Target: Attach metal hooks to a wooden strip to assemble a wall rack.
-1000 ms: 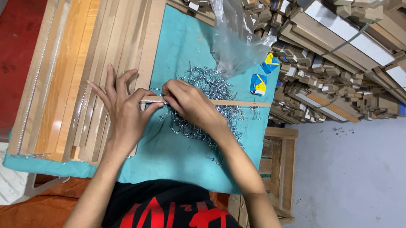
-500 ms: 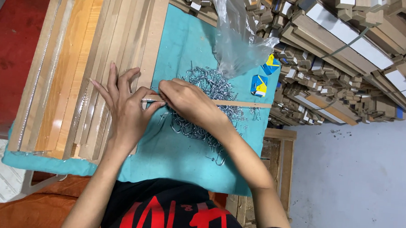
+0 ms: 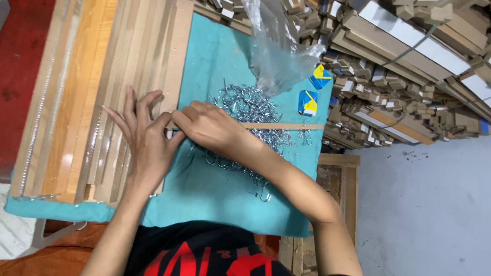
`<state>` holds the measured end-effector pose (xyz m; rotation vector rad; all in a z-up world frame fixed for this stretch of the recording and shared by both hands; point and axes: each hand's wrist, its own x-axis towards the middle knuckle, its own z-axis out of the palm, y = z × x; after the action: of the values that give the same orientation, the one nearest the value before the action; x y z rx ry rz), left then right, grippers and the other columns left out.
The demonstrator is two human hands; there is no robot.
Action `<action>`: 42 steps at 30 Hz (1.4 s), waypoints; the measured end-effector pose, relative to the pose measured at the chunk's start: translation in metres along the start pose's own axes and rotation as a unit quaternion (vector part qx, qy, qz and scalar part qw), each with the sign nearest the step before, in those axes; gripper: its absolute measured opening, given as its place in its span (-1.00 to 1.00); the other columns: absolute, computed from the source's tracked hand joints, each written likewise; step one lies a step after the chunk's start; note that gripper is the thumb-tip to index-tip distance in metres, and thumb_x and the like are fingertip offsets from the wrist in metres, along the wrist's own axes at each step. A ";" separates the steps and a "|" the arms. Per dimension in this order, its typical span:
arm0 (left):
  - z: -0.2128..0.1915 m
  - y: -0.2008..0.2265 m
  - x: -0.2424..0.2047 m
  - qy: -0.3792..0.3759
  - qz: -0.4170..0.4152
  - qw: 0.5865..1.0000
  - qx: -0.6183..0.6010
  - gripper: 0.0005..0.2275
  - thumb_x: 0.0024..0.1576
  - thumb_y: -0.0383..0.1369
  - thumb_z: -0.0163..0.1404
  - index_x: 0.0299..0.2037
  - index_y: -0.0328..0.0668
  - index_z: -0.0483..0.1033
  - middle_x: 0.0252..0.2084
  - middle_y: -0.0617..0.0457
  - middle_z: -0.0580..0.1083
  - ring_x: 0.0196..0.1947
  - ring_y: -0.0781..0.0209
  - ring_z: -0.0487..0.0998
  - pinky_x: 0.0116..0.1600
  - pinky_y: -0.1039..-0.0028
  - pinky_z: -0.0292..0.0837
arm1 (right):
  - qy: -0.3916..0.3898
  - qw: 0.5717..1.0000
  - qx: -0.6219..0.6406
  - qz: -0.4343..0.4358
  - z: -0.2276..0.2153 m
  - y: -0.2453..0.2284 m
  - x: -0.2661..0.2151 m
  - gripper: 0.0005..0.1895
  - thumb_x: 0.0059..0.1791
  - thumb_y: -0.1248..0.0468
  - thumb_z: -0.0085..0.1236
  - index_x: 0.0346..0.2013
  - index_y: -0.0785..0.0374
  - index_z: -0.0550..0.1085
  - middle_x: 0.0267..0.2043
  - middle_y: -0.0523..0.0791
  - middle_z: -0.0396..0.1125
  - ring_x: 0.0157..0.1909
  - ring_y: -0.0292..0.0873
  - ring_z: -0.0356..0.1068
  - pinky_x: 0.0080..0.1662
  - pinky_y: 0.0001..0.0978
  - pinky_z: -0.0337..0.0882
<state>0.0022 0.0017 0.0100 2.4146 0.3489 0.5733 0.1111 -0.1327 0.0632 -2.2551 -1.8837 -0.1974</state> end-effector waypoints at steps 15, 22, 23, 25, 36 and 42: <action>-0.003 0.000 -0.001 -0.016 0.000 1.000 -0.011 -0.73 -0.10 -0.30 0.40 -0.23 -0.03 0.62 0.34 -0.04 0.33 0.58 -0.39 -0.07 0.45 -0.40 -0.61 | -0.094 0.907 0.401 0.085 -0.022 0.029 0.011 -0.96 -0.03 0.40 0.23 -0.30 0.25 0.58 -0.39 -0.05 0.47 -0.29 -0.04 0.49 -0.18 -0.17 0.48; -0.002 0.000 0.000 -0.018 -0.006 1.000 -0.008 -0.71 -0.13 -0.29 0.39 -0.23 -0.01 0.62 0.33 -0.01 0.33 0.59 -0.33 -0.05 0.48 -0.35 -0.63 | -0.110 0.904 0.398 0.113 -0.016 0.031 0.010 -0.97 -0.02 0.40 0.24 -0.31 0.26 0.60 -0.36 -0.06 0.50 -0.24 -0.08 0.52 -0.10 -0.22 0.51; -0.002 -0.001 0.000 -0.018 -0.004 1.000 -0.003 -0.70 -0.14 -0.29 0.39 -0.22 0.00 0.62 0.33 -0.01 0.33 0.59 -0.34 -0.05 0.48 -0.35 -0.62 | -0.081 0.912 0.392 0.094 -0.015 0.029 0.008 -0.99 -0.04 0.42 0.24 -0.36 0.28 0.58 -0.39 -0.06 0.47 -0.26 -0.07 0.49 -0.12 -0.21 0.50; -0.005 0.001 -0.001 -0.026 -0.010 1.000 -0.005 -0.71 -0.13 -0.30 0.38 -0.22 -0.01 0.62 0.33 0.00 0.33 0.59 -0.34 -0.06 0.49 -0.36 -0.62 | -0.062 0.918 0.378 0.098 -0.010 0.025 0.006 -0.98 -0.02 0.40 0.22 -0.36 0.27 0.57 -0.38 -0.06 0.46 -0.25 -0.07 0.47 -0.11 -0.22 0.49; 0.000 -0.003 0.000 -0.035 -0.012 0.999 0.012 -0.73 -0.12 -0.27 0.37 -0.24 0.05 0.62 0.32 0.00 0.34 0.59 -0.35 -0.04 0.49 -0.36 -0.61 | 0.062 0.956 0.266 0.106 0.026 0.011 -0.018 -0.91 0.06 0.29 0.08 -0.35 0.14 0.45 -0.38 -0.09 0.34 -0.21 0.00 0.42 -0.18 -0.17 0.47; -0.001 -0.001 0.002 -0.028 -0.014 1.000 0.000 -0.76 -0.10 -0.20 0.35 -0.29 0.07 0.62 0.28 0.01 0.35 0.57 -0.35 -0.02 0.48 -0.36 -0.59 | 0.045 0.983 0.119 0.133 0.024 0.001 -0.019 -0.83 0.10 0.22 -0.02 -0.37 0.15 0.39 -0.40 -0.10 0.28 -0.22 -0.05 0.38 -0.30 -0.23 0.47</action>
<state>0.0030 0.0035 0.0107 2.4175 0.3589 0.4934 0.1078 -0.1454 0.0358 -2.2603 -1.4560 -0.0314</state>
